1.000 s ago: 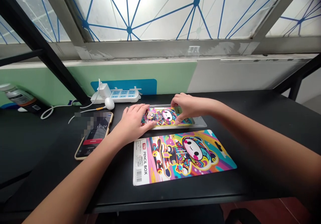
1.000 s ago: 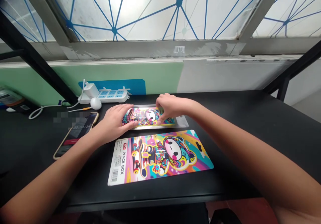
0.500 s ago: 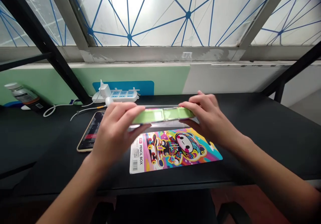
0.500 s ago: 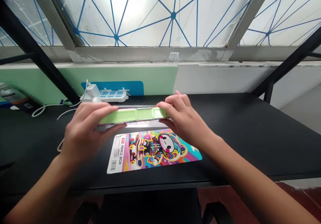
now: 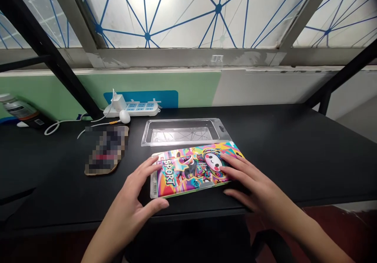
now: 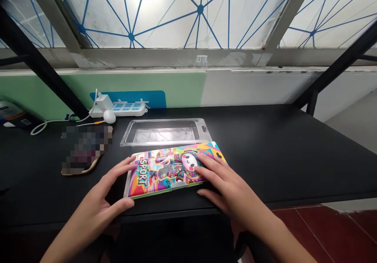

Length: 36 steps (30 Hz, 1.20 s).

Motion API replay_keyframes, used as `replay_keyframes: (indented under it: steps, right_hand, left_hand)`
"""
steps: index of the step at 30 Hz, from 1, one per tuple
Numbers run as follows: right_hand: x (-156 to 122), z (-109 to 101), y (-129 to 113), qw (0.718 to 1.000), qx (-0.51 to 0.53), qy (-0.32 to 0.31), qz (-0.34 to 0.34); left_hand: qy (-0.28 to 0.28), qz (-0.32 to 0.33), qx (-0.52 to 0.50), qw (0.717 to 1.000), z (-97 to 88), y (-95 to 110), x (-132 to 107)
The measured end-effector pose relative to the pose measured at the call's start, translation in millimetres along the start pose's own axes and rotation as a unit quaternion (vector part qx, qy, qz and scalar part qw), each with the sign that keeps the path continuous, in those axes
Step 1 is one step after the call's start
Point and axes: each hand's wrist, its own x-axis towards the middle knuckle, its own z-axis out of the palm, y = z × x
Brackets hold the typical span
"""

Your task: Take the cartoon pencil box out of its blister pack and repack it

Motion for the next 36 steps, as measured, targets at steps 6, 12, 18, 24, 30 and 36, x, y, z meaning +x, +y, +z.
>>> replay_keyframes:
  steps: [6, 12, 18, 24, 30, 36]
  right_hand:
    - [-1, -6, 11, 0.992, 0.076, -0.009, 0.105]
    - [14, -28, 19, 0.988, 0.098, -0.033, 0.11]
    - [43, -24, 29, 0.92, 0.16, 0.132, 0.334]
    - [29, -11, 28, 0.92, 0.183, 0.157, 0.309]
    - [-14, -17, 7, 0.944, 0.227, 0.104, 0.215]
    - [-19, -11, 0, 0.944, 0.205, 0.067, 0.25]
  left_hand:
    - [0.014, -0.029, 0.008, 0.999, 3.3, -1, -1]
    - [-0.001, -0.027, 0.017, 0.999, 3.7, 0, 2]
    - [-0.011, -0.022, 0.01, 1.0, 3.9, 5, -3]
    - [0.0, -0.031, 0.011, 0.999, 3.7, 9, -3]
    - [-0.002, -0.054, -0.028, 0.998, 1.1, 8, -2]
    - [0.016, -0.05, -0.031, 0.998, 4.8, 6, 3]
